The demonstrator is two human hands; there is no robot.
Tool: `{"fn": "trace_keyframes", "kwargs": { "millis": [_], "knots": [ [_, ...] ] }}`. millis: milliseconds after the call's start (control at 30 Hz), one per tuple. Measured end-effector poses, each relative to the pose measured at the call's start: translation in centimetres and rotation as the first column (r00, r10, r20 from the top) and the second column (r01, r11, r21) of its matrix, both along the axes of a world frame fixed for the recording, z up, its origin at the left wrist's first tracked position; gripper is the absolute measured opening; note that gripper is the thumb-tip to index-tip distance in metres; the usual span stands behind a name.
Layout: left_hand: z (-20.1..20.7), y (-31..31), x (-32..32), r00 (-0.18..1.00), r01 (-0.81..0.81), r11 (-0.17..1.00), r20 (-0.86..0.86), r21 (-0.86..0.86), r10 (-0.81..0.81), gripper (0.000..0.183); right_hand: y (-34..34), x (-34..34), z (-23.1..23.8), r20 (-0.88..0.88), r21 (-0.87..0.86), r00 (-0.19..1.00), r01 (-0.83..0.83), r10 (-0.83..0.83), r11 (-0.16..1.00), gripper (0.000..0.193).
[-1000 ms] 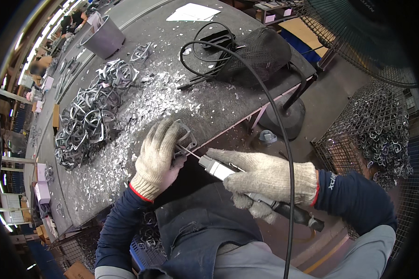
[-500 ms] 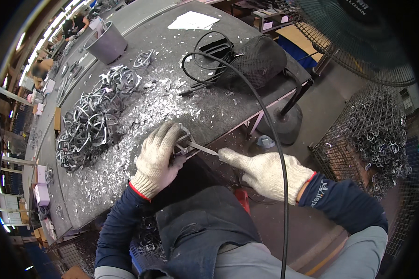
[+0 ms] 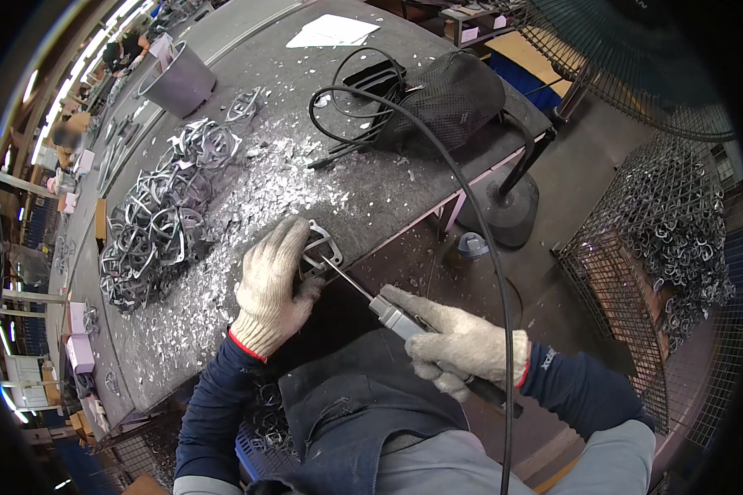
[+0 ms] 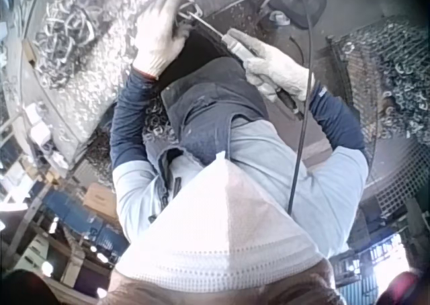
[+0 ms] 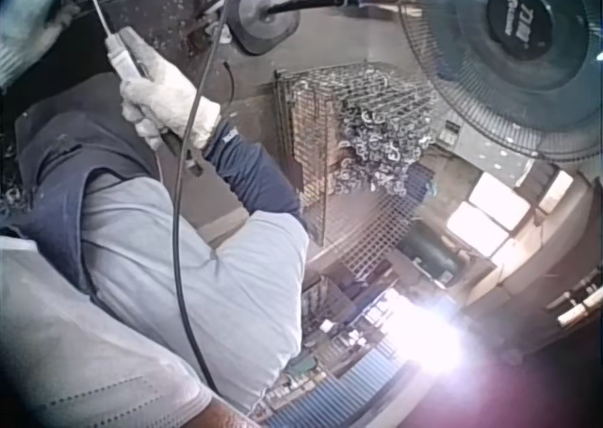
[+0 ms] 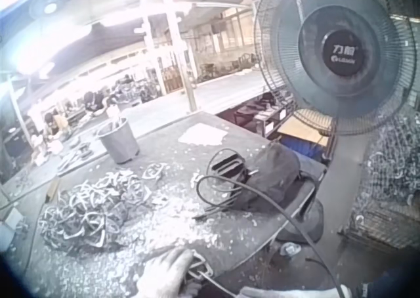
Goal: The person deburrs metal brackets using a handheld power filing tool, turning each bracket to file its inner surfaces and outer edges.
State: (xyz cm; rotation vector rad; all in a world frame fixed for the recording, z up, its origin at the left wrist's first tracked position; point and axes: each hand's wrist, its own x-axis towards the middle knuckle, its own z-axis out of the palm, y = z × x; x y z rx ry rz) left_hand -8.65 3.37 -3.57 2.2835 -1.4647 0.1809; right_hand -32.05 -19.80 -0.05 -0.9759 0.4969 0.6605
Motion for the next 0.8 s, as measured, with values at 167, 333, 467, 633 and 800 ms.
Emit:
{"fn": "trace_keyframes", "kwargs": {
  "millis": [167,333,467,633,800],
  "knots": [
    [0.0,0.1,-0.3,1.000,-0.028,1.000,0.011,0.007,0.028,0.090,1.3,0.5,1.9,0.002,-0.144,0.998,-0.062,0.063,0.988,0.091],
    [1.1,-0.1,-0.6,0.992,-0.064,0.993,0.114,0.097,0.053,0.087,1.3,-0.1,0.6,0.039,-0.183,0.998,-0.036,0.044,0.982,0.088],
    [1.4,-0.3,-0.2,0.996,-0.042,0.992,0.079,0.123,0.032,0.087,0.7,0.7,1.9,0.120,-0.504,0.961,-0.159,0.250,0.849,0.088],
    [0.4,-0.4,0.6,1.000,-0.007,0.996,-0.004,0.092,0.007,0.089,1.0,0.3,0.1,0.204,-0.915,0.857,-0.005,0.473,0.404,0.083],
    [0.6,0.3,1.8,0.995,0.095,0.995,0.045,-0.008,-0.094,0.079,2.4,0.3,0.3,0.159,-0.831,0.927,-0.060,0.339,0.554,0.085]
  ]
}}
